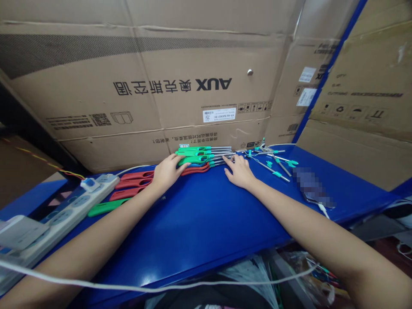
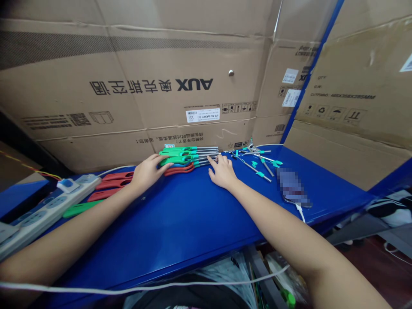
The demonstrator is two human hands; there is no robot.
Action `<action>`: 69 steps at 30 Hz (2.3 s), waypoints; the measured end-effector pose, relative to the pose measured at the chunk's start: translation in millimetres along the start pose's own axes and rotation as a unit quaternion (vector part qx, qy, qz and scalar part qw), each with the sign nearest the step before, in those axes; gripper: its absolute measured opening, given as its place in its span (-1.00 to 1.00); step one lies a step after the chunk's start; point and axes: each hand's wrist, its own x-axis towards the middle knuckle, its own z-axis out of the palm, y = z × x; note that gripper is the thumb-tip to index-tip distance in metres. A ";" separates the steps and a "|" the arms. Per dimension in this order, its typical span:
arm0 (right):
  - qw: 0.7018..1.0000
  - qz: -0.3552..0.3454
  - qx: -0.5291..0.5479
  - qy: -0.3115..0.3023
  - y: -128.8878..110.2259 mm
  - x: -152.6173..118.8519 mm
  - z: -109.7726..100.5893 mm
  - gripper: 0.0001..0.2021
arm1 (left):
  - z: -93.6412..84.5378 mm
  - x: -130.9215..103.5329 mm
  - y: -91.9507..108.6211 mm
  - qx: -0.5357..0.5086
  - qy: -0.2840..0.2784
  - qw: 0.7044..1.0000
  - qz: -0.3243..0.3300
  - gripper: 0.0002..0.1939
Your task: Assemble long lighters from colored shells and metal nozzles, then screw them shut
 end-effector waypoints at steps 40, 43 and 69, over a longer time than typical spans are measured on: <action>0.953 -0.271 0.123 0.061 -16.2 -7.9 -2.8 -0.66 | 3.4 -2.0 -0.2 -0.011 0.012 1.000 -0.015 -0.59; 0.946 -0.295 0.118 0.061 -25.2 -10.4 -3.4 -0.66 | 1.5 -3.1 1.8 -0.010 0.018 1.000 -0.015 -0.59; 0.969 -0.036 0.181 0.163 3.5 0.0 3.1 -0.79 | -74.0 -20.9 -71.7 0.056 0.009 0.997 -0.054 -0.66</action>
